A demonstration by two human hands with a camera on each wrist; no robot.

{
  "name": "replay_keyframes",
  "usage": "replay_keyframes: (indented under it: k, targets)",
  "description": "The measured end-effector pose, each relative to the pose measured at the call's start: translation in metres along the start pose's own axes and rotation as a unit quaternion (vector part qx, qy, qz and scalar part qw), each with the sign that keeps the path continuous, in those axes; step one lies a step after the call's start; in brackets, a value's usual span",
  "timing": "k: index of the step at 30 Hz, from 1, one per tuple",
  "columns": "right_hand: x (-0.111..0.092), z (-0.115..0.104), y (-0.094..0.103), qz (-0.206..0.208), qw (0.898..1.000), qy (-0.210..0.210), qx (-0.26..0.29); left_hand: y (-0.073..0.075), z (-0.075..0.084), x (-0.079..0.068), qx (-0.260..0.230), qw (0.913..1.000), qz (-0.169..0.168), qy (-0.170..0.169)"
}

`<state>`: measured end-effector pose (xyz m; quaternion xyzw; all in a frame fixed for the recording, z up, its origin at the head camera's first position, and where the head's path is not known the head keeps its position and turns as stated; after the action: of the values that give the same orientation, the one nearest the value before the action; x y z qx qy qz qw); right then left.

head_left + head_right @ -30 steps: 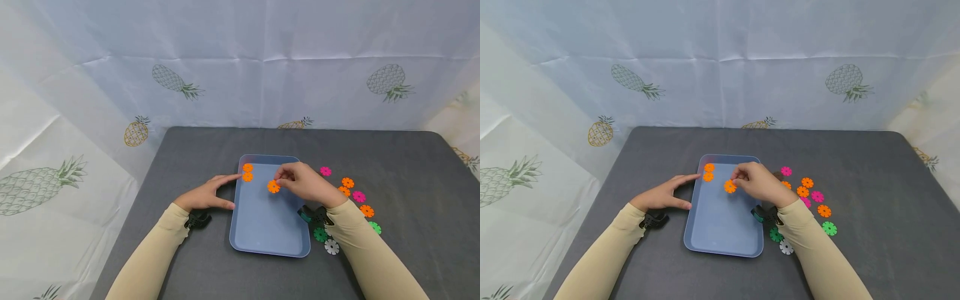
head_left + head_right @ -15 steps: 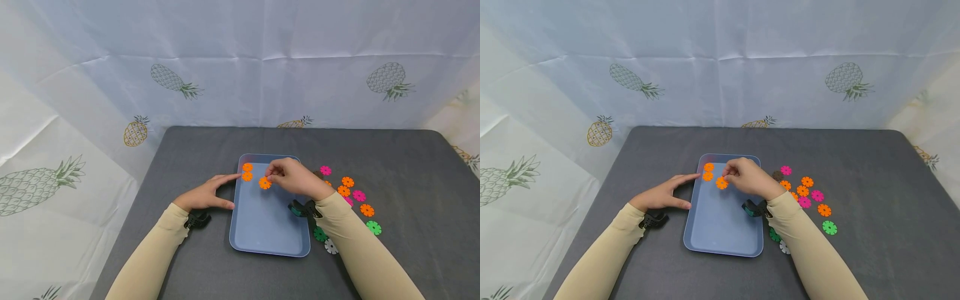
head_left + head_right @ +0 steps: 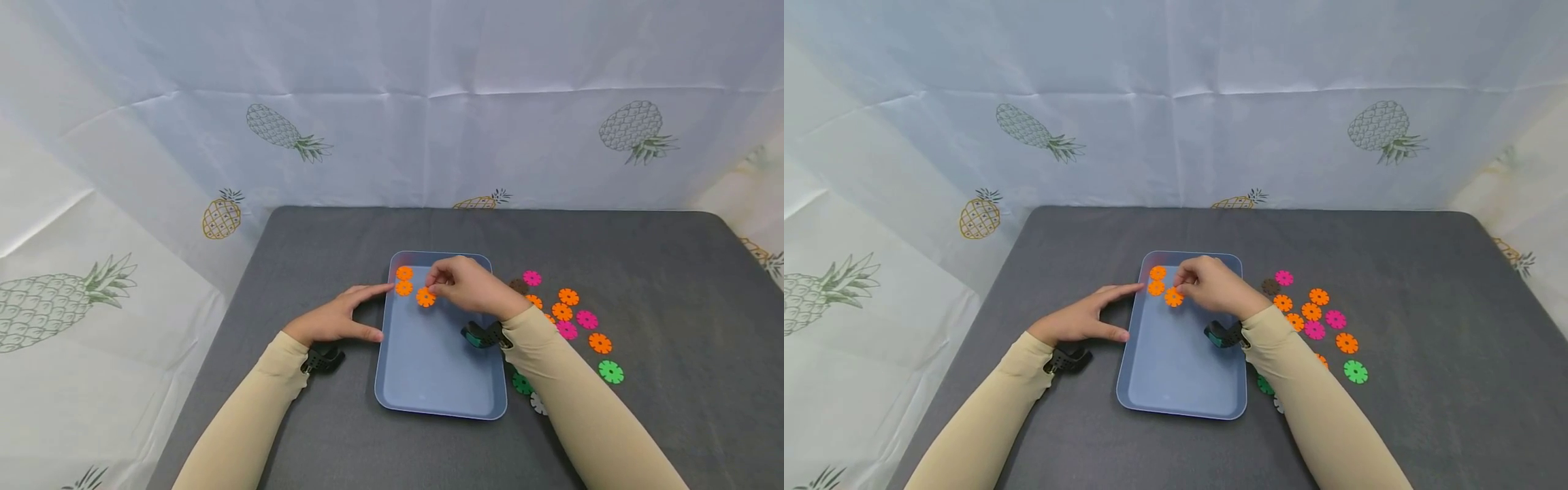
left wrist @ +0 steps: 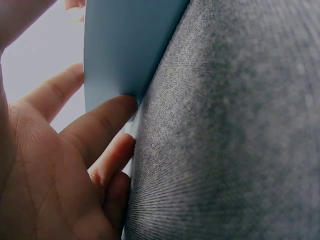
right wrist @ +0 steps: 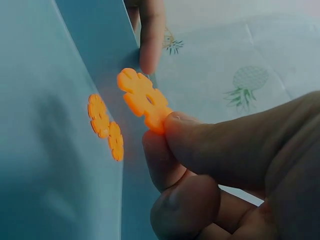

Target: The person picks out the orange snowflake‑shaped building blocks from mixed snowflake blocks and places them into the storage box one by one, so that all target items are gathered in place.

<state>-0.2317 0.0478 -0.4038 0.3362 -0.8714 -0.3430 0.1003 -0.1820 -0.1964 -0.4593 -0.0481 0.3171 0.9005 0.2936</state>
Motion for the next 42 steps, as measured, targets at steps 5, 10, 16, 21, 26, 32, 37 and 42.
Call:
replay_keyframes:
  k: [5,10,16,21,26,32,37,42]
  targets:
    - [0.005,-0.003,-0.003,-0.006,1.0,-0.003,0.008,0.0,0.001,0.001,0.001,1.0,-0.002,-0.002]
    - [0.01,-0.004,-0.01,-0.014,1.0,0.002,0.013,0.001,0.001,0.001,0.002,1.0,-0.003,-0.003]
    - [0.017,-0.007,-0.016,-0.017,1.0,0.014,0.02,0.001,0.0,0.001,0.002,1.0,-0.002,-0.005]
    - [0.022,-0.01,-0.02,-0.022,0.999,0.021,0.018,0.001,-0.001,0.001,0.002,1.0,-0.002,-0.007]
    - [0.027,-0.01,-0.024,-0.029,0.999,0.014,0.019,0.002,0.0,0.001,0.0,1.0,-0.001,-0.006]
    - [0.031,-0.007,-0.028,-0.035,0.999,0.005,0.026,0.002,0.0,0.001,-0.001,1.0,0.0,-0.008]
    - [0.031,-0.004,-0.03,-0.036,0.999,0.0,0.026,0.001,-0.001,0.002,-0.003,1.0,-0.003,0.0]
    - [0.033,-0.001,-0.032,-0.034,0.999,0.001,0.027,0.001,-0.001,0.001,-0.008,0.9999,-0.006,0.009]
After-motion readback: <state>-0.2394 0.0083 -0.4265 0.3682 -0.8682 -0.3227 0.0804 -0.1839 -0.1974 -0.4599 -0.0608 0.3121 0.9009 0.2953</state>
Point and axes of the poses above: each hand's wrist, its own x-axis towards the middle knuckle, its own y-axis out of the back of the hand, z = x × y, the point moved 5 cm from there along x, towards the middle knuckle, and after that the axes turned 4 degrees about y, right-handed, at the moved point
